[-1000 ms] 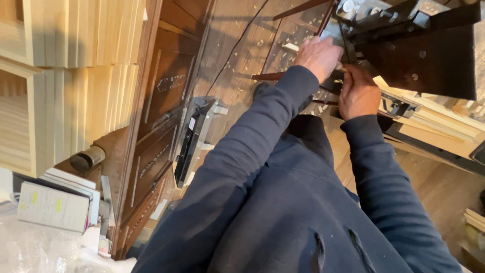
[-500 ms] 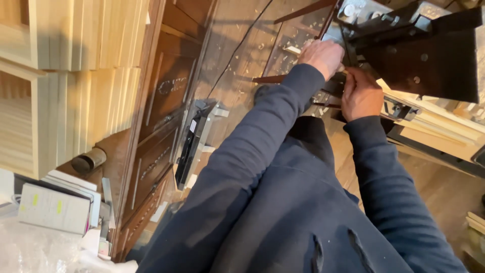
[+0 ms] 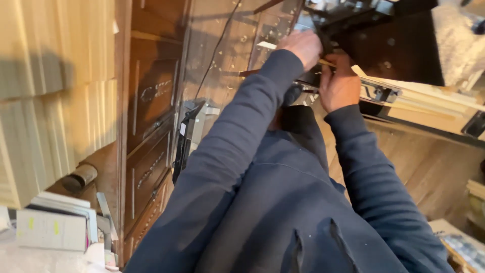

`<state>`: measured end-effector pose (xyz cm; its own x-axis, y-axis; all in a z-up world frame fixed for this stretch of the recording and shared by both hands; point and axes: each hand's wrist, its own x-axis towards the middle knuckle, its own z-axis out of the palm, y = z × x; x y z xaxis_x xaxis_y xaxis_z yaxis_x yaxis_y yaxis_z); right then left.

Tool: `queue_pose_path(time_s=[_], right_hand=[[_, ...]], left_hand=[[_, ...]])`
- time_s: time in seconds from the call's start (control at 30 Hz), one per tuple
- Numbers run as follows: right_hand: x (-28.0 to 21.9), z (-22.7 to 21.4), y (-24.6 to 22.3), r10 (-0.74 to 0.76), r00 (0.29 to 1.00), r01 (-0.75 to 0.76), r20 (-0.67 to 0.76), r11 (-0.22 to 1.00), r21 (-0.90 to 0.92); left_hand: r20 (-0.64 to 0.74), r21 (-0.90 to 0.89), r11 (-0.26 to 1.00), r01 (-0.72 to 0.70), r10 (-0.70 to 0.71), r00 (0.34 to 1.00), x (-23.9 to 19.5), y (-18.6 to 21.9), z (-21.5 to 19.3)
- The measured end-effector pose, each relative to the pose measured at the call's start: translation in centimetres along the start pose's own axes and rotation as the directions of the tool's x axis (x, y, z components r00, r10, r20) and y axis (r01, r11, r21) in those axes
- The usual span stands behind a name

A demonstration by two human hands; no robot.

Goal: Joining wooden frame pieces using an underpinning machine in a framing workshop.

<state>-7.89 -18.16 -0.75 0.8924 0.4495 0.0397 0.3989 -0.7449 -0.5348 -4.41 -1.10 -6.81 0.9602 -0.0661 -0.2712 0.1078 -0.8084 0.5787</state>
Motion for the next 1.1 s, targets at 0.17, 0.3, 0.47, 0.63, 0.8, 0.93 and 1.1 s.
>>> queue_pose_path(time_s=[0.17,0.3,0.47,0.63,0.8,0.93,1.1], right_hand=[[-1.1,-3.3,-2.3,-0.067,0.997,0.069,-0.031,0.993,0.093],[-8.5,-2.2,1.9,0.353,0.894,-0.448,0.278,0.726,0.521],[-16.9,-0.5,8.6,0.205,0.516,-0.533,0.831,-0.683,0.500],[-17.7,-2.9,9.3,0.353,0.407,-0.837,0.842,-0.225,0.499],[-14.8,-6.8,8.2,0.314,0.523,-0.840,0.792,0.346,0.418],[-12.9,-8.3,10.2,0.372,0.568,-0.710,0.734,0.673,0.208],[-11.2,-9.1,14.5,0.530,0.512,-0.809,0.676,0.562,0.173]], left_hand=[[0.240,-0.200,0.979,0.023,0.026,0.970,0.7,0.4,-2.9],[0.193,-0.234,0.971,-0.051,0.097,0.976,1.2,-0.7,-1.4],[0.233,-0.245,0.967,-0.073,0.131,0.964,1.1,0.6,-4.0],[0.222,-0.269,0.957,-0.111,0.174,0.959,1.3,0.5,-3.3],[0.235,-0.280,0.953,-0.113,0.182,0.955,1.8,0.7,-3.5],[0.258,-0.283,0.949,-0.138,0.214,0.942,1.9,1.2,-4.1],[0.277,-0.298,0.947,-0.121,0.207,0.938,1.8,0.7,-3.8]])
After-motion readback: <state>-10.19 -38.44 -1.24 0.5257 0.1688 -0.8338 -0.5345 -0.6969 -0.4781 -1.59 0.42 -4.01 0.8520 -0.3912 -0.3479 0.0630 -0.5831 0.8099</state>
